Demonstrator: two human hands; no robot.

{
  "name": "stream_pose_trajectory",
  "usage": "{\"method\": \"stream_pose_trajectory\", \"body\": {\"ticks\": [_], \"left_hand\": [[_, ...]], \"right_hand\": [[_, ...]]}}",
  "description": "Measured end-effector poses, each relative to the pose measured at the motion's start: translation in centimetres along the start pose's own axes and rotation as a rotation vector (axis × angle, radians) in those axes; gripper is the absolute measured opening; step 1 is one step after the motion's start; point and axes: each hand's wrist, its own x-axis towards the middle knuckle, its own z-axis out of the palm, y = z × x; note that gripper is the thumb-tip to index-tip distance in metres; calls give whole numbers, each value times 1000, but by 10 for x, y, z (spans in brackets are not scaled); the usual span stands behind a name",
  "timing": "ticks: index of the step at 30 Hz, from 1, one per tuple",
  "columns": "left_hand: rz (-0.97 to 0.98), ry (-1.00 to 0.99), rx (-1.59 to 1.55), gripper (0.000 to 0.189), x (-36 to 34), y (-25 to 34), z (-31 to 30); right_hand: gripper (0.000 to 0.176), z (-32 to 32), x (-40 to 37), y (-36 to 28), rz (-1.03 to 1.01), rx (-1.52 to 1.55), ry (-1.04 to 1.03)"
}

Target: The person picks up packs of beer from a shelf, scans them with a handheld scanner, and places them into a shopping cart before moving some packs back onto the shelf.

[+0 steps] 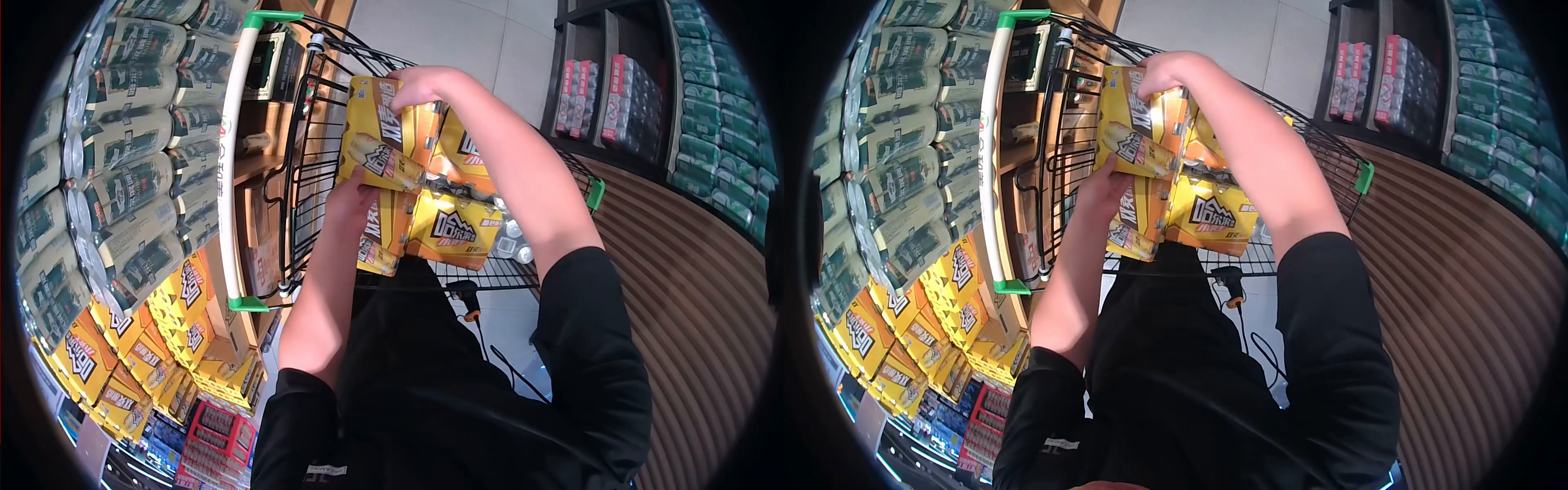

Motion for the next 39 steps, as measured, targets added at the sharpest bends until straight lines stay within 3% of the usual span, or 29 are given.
{"method": "stream_pose_trajectory", "body": {"ticks": [5, 6, 7, 9, 13, 17, 19, 23, 27, 29, 31, 32, 35, 37, 38, 39], "left_hand": [[3, 48, 5, 40, -1, 7, 5], [0, 70, 26, 38, -6, 10, 9], [-2, 71, 26, 38, -5, 9, 8], [7, 58, 26, 36, -3, 10, 9], [44, 81, 39, 34, 4, 6, 12], [38, 88, 15, 31, 14, 4, 6], [31, 106, -23, 30, 14, 5, 4], [62, -55, -119, 31, 1, 11, -6], [124, -185, -195, 40, -13, 2, 3], [125, -208, -210, 42, -14, -1, 7], [143, -229, -265, 46, -13, -4, 8], [146, -233, -260, 46, -14, -5, 8], [144, -171, -190, 55, -22, -1, 2], [183, -164, 61, 58, -43, 6, 0], [244, -197, 260, 53, -58, 9, -3], [250, -199, 267, 53, -68, 10, -10]], "right_hand": [[65, 14, 33, 7, 62, -89, 16], [78, 15, 29, 5, 49, -75, 45], [78, 17, 24, 4, 50, -74, 43], [72, 20, 16, 6, 26, -67, 166], [65, 34, 21, 14, 58, -114, 209], [40, 70, -6, 24, -326, -74, 720], [38, 104, -33, 29, -529, 21, 1028], [41, 174, -101, 54, -242, 164, 1131], [58, 245, -120, 121, 354, 184, 1425], [60, 266, -120, 146, 474, 249, 1422], [62, 267, -122, 151, 575, 734, 1127], [68, 265, -122, 154, 483, 704, 1093], [72, 266, -122, 156, 456, 690, 1094], [81, 273, -122, 168, 458, 725, 1051], [85, 281, -125, 178, 366, 750, 1021], [88, 286, -131, 187, 274, 773, 991]]}}
